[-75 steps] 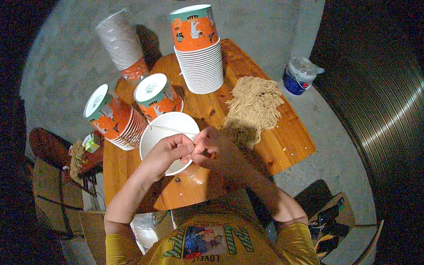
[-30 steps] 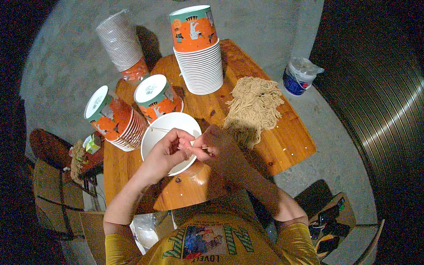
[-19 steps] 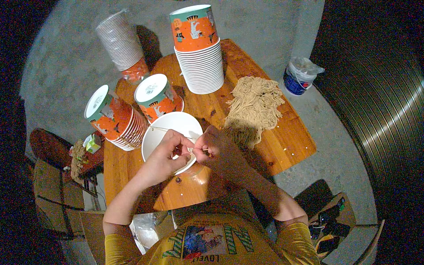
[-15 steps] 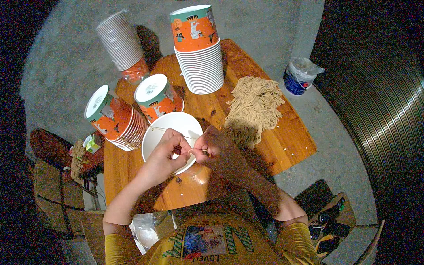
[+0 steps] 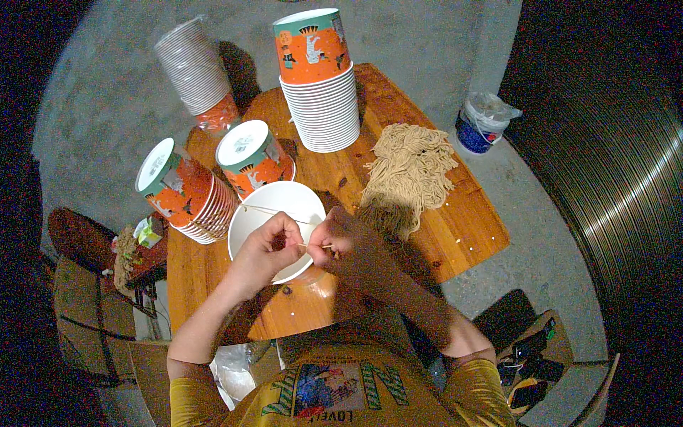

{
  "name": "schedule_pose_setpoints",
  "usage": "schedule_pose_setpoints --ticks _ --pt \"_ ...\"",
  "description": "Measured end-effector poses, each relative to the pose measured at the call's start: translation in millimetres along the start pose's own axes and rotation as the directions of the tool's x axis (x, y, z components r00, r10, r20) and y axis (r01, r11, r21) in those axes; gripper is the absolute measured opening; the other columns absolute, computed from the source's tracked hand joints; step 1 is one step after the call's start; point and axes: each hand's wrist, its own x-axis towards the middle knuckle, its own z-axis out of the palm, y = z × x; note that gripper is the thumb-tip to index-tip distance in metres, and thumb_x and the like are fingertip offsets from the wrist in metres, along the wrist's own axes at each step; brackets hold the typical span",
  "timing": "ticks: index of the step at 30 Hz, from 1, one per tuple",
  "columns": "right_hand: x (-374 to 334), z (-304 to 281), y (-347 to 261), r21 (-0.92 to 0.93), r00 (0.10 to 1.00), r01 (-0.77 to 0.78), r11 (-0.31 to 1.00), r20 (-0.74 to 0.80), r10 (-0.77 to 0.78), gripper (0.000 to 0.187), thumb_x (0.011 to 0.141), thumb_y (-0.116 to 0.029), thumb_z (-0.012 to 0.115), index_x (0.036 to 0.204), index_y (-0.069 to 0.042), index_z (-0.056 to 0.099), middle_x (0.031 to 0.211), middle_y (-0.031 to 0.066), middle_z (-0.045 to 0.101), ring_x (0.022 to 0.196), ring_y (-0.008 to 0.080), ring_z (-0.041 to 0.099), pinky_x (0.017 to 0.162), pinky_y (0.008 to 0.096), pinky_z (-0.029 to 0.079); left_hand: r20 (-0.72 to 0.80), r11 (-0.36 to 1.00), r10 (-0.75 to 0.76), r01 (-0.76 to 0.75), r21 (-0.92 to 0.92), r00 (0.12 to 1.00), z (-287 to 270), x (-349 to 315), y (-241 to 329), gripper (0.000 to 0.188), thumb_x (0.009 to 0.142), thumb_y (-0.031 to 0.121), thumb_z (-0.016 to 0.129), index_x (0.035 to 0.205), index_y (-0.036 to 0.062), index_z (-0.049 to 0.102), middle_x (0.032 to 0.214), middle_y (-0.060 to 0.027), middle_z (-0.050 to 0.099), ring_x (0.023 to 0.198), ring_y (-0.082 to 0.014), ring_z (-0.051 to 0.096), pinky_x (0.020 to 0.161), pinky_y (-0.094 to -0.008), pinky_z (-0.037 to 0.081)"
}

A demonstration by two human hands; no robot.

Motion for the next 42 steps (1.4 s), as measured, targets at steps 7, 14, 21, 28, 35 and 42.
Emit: schedule_pose_setpoints --ticks 7,14,21,28,35,42 --pt "-2.0 0.3 1.3 -0.022 1.000 0.026 0.999 0.007 -0.026 0.013 0.078 -0.006 0.068 0.079 -0.005 0.056 0.082 0.0048 0.047 0.061 0.0121 0.050 0.051 0.0259 0.042 0.008 0.992 -0.033 0.034 -0.124 0.999 -0.5 2.0 -2.4 0.011 0.086 0.001 0.061 0.086 0.0069 0.052 0.079 0.0058 0.049 0.072 -0.0031 0.044 0.067 -0.0184 0.038" --pt "-1.1 -2.0 -0.8 -0.015 0.999 0.030 0.999 0.027 -0.030 0.012 0.078 -0.005 0.068 0.080 -0.004 0.056 0.083 0.0048 0.047 0.061 0.0116 0.050 0.050 0.0249 0.042 -0.008 0.961 -0.051 0.047 -0.274 0.999 2.6 1.9 -4.3 0.013 0.085 -0.002 0.061 0.085 0.0070 0.052 0.081 0.0044 0.053 0.075 -0.0034 0.048 0.069 -0.0190 0.040" --pt "-2.5 -0.6 0.5 0.008 1.000 0.015 1.000 0.022 -0.016 0.012 0.079 -0.006 0.068 0.081 -0.004 0.056 0.083 0.0048 0.047 0.062 0.0116 0.050 0.051 0.0246 0.042 -0.034 0.947 -0.048 0.034 -0.321 0.998 5.6 3.0 -5.4 0.014 0.083 -0.004 0.060 0.084 0.0071 0.052 0.082 0.0030 0.055 0.077 -0.0042 0.050 0.072 -0.0199 0.041" --pt "-4.1 4.0 2.2 0.028 0.999 0.029 0.999 -0.040 -0.028 0.010 0.080 -0.004 0.064 0.081 -0.005 0.055 0.081 0.0042 0.046 0.061 0.0111 0.048 0.050 0.0249 0.040 -0.038 0.952 -0.040 0.026 -0.305 0.998 5.1 3.5 -5.4 0.015 0.082 -0.005 0.060 0.084 0.0076 0.052 0.083 0.0031 0.054 0.076 -0.0043 0.049 0.071 -0.0192 0.040" --pt "-5.4 7.4 4.1 0.056 0.996 -0.032 0.998 -0.087 0.037 0.006 0.083 -0.005 0.059 0.084 -0.005 0.053 0.077 0.0022 0.047 0.061 0.0098 0.045 0.057 0.0252 0.040 0.009 0.958 -0.077 0.076 -0.276 0.997 5.4 4.0 -2.6 0.017 0.081 -0.004 0.061 0.086 0.0090 0.051 0.079 0.0058 0.048 0.073 -0.0034 0.042 0.069 -0.0187 0.037" --pt "-6.7 8.6 6.8 0.102 0.993 -0.083 0.991 -0.070 0.091 0.004 0.088 -0.006 0.056 0.088 -0.003 0.053 0.076 0.0026 0.048 0.062 0.0101 0.046 0.059 0.0254 0.041 0.027 0.936 -0.039 0.046 -0.349 0.999 5.4 4.8 -1.5 0.025 0.081 -0.002 0.065 0.095 0.0110 0.049 0.086 0.0044 0.052 0.083 -0.0056 0.050 0.079 -0.0200 0.042"
